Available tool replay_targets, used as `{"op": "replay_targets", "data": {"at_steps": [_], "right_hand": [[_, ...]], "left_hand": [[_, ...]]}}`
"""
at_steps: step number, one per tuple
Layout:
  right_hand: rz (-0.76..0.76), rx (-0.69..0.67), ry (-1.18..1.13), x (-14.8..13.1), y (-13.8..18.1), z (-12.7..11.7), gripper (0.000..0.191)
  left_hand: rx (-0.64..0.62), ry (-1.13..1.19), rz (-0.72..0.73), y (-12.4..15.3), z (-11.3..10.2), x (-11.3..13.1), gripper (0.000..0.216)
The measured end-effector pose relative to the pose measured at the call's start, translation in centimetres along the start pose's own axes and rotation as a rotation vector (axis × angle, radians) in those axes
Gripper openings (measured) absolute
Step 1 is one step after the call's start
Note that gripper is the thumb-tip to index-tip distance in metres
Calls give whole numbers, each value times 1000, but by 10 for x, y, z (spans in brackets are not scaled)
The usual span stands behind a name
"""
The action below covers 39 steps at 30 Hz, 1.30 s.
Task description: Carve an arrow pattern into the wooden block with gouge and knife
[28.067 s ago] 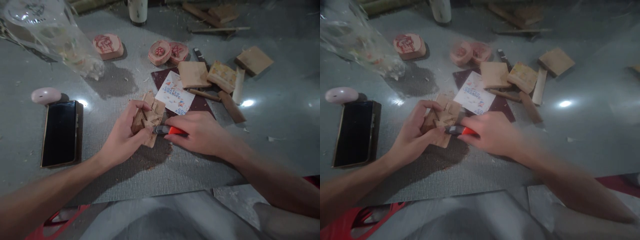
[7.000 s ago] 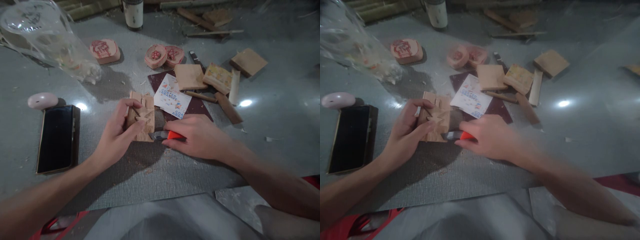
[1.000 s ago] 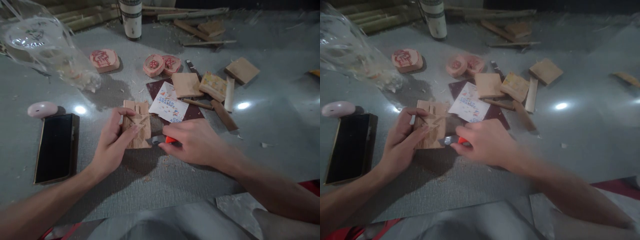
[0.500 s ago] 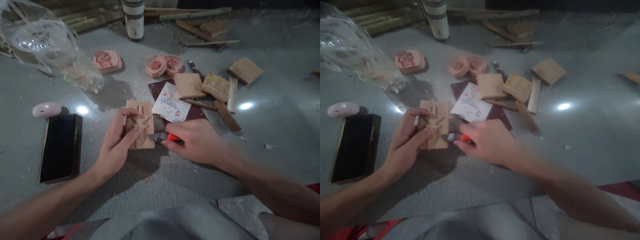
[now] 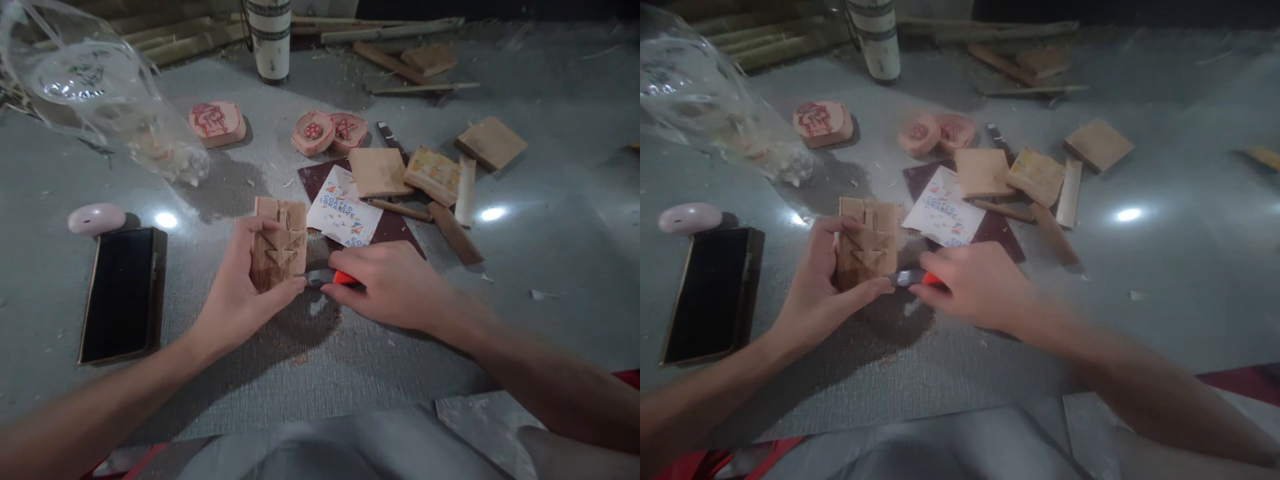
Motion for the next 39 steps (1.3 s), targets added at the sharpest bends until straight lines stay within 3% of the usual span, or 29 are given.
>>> {"op": "replay_targets", "data": {"at_steps": [27,39], "right_hand": [[-2,-27,33,-2,1,-1,36],[16,-61,22,-5,1,-2,24]], "left_hand": [[-61,-103,53,-1,5,3,68],[-79,-108,15,3,6,1,73]]}}
Point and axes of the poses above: each hand's wrist, its own y-axis away from the middle knuckle, its own z-axis out of the palm, x = y × z, the point moved 7 cm from there along -y, towards the middle knuckle, and after that the axes turned 7 degrees about z, right-handed, at the moved point
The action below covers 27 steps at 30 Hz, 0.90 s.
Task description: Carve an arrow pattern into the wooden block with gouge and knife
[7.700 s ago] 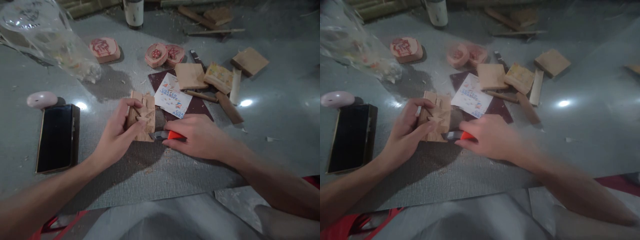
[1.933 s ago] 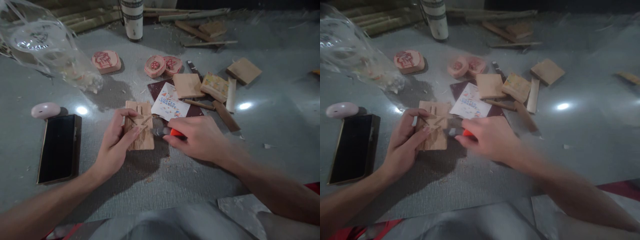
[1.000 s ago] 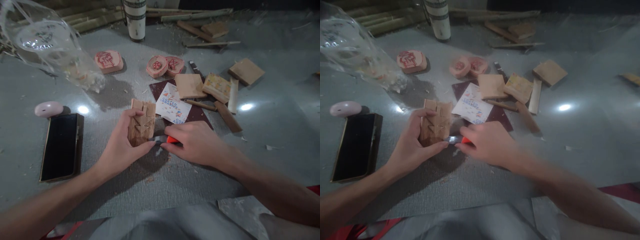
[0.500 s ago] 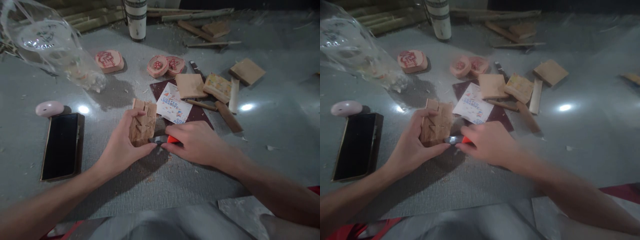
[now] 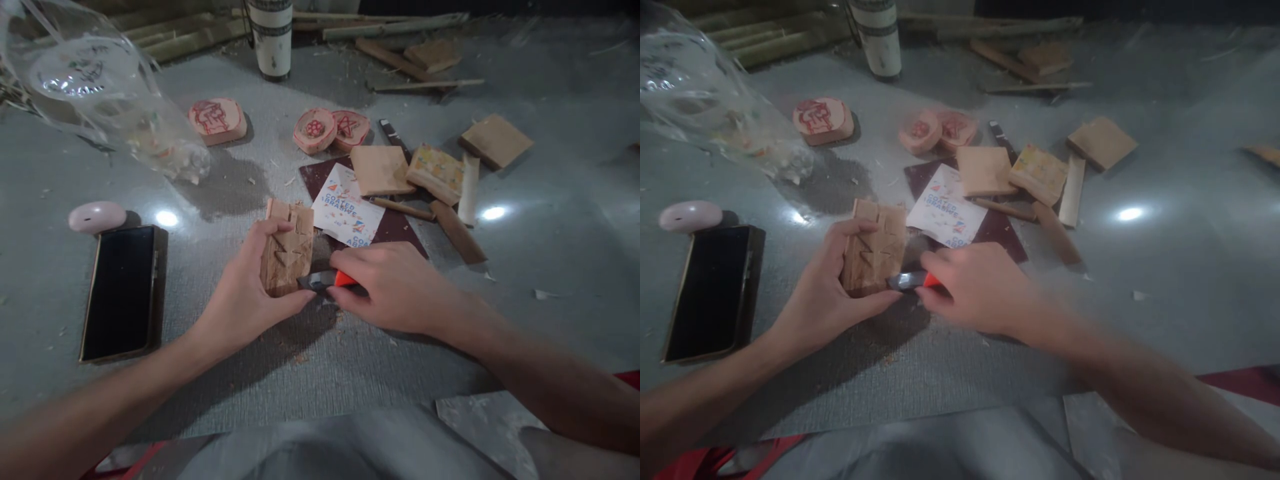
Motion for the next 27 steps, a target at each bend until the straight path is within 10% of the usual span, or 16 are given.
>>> {"op": "replay_targets", "data": {"at_steps": [27], "right_hand": [[-55,-48,-26,-7,3,0,29]], "left_hand": [[-5,-29,-40,-3,-3,5,63]]}}
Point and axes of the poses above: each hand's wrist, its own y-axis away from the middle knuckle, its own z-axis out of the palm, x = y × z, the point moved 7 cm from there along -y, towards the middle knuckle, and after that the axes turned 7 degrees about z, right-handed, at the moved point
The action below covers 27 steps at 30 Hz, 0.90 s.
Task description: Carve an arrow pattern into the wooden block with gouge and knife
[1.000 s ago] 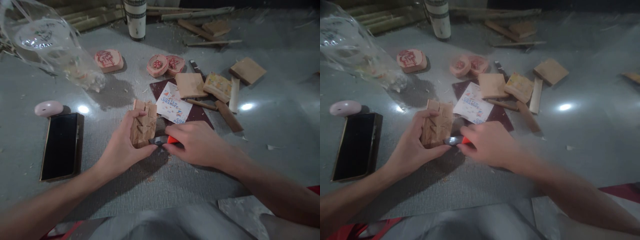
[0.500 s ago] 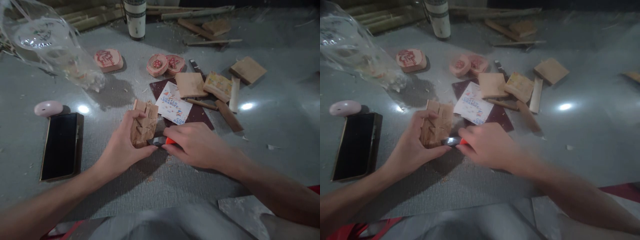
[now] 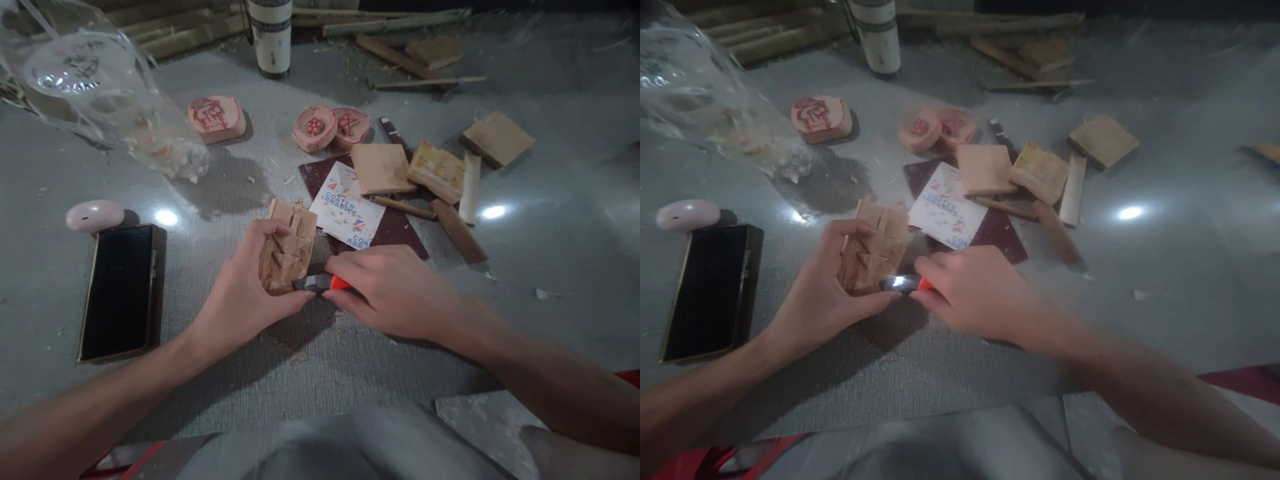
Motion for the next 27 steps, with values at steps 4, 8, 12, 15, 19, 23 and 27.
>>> {"op": "replay_targets", "data": {"at_steps": [4,8,12,15,19,23,27], "right_hand": [[-19,27,2,-1,1,-1,30],[-28,51,-4,-2,2,-2,30],[10,107,34,-1,3,-4,31],[16,133,55,-1,3,-6,32],[25,147,48,0,3,-8,32],[23,162,38,2,3,-9,30],[37,163,36,3,2,-8,29]], "left_hand": [[6,0,6,0,0,-1,61],[26,-2,5,1,-1,-1,60],[28,-13,35,1,-2,3,44],[27,-15,48,1,-2,4,42],[36,25,34,2,1,-1,53],[45,76,45,3,2,-2,60],[31,59,38,3,3,0,61]]}}
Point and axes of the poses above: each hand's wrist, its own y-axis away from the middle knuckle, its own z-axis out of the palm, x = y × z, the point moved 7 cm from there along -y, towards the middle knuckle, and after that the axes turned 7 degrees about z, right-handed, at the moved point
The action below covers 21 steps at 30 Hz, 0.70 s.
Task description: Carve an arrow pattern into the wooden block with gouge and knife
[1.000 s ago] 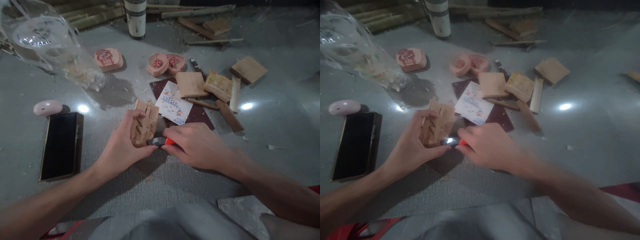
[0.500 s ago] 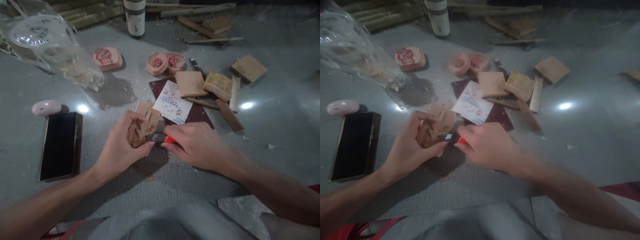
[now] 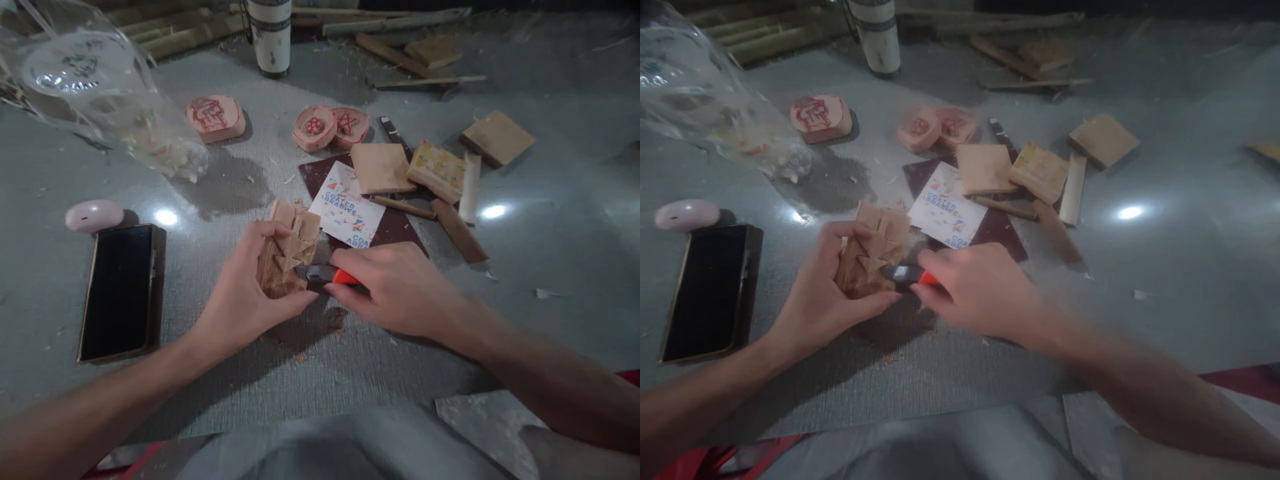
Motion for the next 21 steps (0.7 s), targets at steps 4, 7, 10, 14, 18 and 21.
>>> {"op": "replay_targets", "data": {"at_steps": [4,7,10,14,18,21], "right_hand": [[8,-13,-11,1,0,1,27],[8,-21,8,1,0,0,27],[-2,-22,37,-1,0,0,26],[-13,-25,36,-2,1,2,24],[-18,-67,-5,-3,1,5,22],[-21,-122,-30,-3,0,8,22]], "left_hand": [[-8,-24,15,0,0,1,63],[-11,-40,0,0,0,0,65],[-25,-26,-15,-1,1,-1,64],[-36,23,-36,0,2,-1,64],[-29,-26,-16,1,1,0,64],[-34,-70,-14,0,0,-1,63]]}}
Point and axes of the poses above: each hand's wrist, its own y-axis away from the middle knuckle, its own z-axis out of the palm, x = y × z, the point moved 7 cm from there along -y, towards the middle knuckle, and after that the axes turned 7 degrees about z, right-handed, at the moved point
